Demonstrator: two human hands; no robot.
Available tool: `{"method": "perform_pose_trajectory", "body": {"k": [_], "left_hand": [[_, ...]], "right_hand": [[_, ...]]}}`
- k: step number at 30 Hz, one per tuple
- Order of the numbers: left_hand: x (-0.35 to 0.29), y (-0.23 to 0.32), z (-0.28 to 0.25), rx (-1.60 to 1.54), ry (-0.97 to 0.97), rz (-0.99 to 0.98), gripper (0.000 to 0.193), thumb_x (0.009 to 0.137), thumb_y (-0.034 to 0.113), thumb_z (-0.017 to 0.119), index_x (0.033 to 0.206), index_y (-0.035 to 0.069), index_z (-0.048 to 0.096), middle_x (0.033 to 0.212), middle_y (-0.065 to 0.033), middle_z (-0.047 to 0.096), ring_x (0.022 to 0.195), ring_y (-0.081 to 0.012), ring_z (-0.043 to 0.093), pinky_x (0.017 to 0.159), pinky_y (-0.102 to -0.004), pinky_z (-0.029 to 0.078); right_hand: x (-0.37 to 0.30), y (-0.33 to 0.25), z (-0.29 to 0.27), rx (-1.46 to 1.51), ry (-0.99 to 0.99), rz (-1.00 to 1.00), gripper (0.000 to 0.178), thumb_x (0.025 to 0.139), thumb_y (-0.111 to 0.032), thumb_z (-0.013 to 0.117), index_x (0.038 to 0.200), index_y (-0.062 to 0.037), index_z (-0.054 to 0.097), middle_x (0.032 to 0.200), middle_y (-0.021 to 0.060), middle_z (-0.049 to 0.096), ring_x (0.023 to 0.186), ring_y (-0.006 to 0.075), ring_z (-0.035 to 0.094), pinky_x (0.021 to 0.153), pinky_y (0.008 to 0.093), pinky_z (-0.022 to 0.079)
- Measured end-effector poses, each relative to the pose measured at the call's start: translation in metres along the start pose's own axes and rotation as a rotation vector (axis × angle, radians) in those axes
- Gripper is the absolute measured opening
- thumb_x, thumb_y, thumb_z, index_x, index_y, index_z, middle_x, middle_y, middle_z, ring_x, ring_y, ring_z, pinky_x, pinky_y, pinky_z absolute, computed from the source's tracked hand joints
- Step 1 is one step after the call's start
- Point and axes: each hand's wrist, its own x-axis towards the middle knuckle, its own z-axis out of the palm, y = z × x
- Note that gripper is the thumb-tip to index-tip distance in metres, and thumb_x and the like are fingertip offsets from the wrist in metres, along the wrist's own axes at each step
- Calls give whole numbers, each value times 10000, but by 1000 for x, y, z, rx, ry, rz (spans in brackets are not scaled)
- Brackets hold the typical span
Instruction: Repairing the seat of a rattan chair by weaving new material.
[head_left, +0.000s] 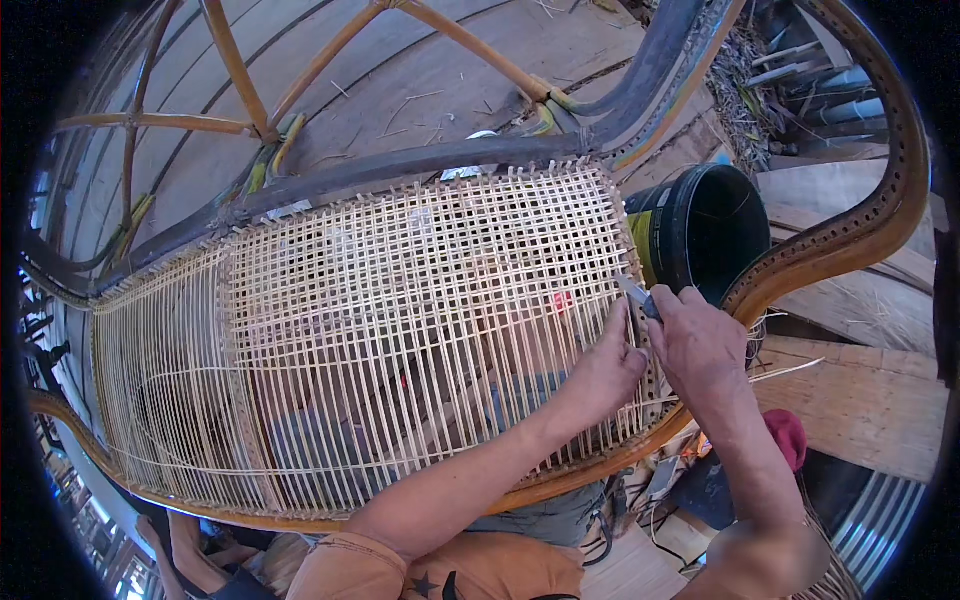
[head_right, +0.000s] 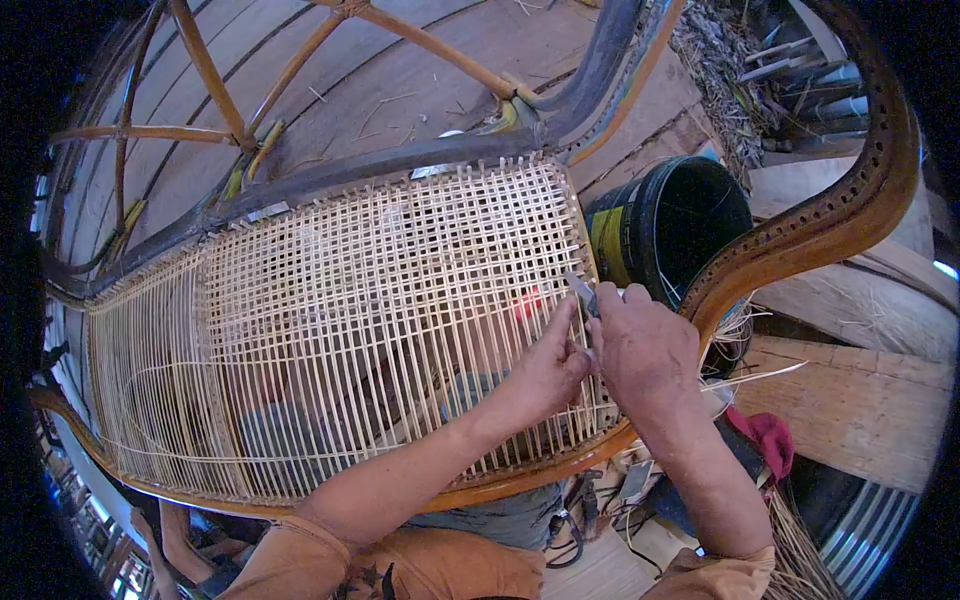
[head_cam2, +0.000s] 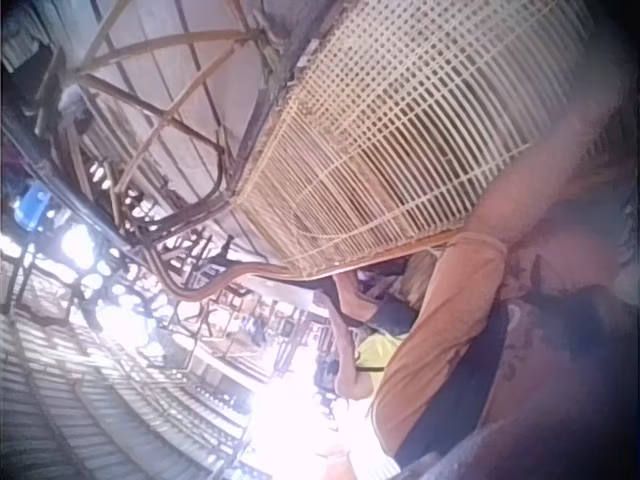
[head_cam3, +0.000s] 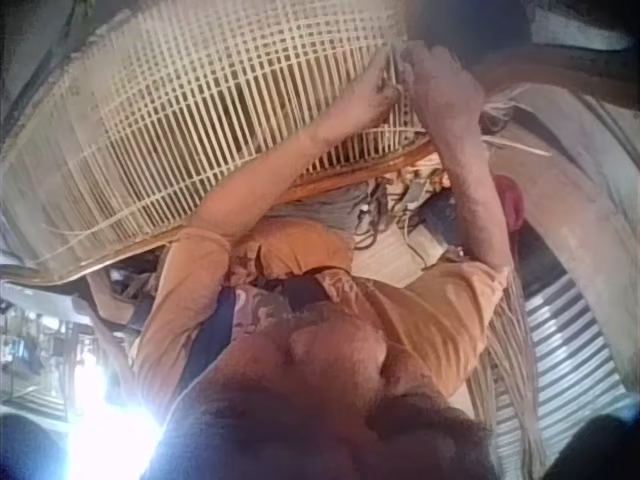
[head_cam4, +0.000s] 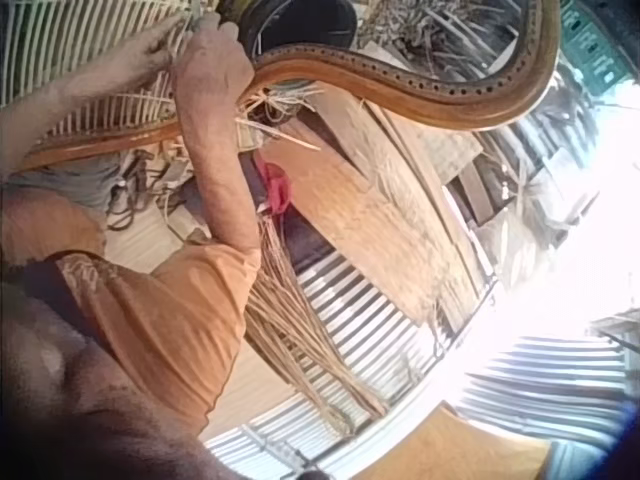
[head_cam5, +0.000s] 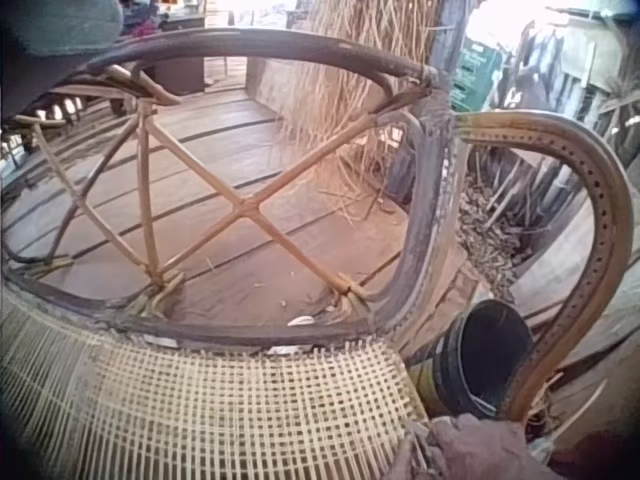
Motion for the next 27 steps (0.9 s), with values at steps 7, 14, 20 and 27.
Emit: {"method": "perform_pose_trajectory", "body": {"k": [7,14,20,27], "left_hand": [[-5,10,-3,63,-9,-25,712,911,142,466,1468,-24,55,789,-195,608,717,-291,631,700,-403,498],[-2,-2,0,57,22,16,703,922,82,438,1493,69,27,734,-68,555,572,-138,544,525,-294,456],[2,-11,0,-10,8,69,687,922,71,424,1484,58,31,679,-52,516,563,-118,505,513,-293,437],[2,-15,2,24,29,88,676,924,80,433,1474,42,41,687,-59,527,577,-126,513,522,-298,444]], "right_hand": [[1,7,2,98,-50,74,217,884,-271,584,985,-86,536,863,129,600,779,339,628,658,447,506],[12,2,1,103,-103,38,227,881,-265,582,1012,-86,535,864,141,609,790,344,630,653,450,506],[19,-4,-3,41,-52,26,202,878,-228,587,1023,-91,551,822,139,608,759,356,614,655,448,490],[25,5,7,346,-42,46,203,897,-223,566,986,-41,572,814,190,616,777,393,611,659,468,470]]}}
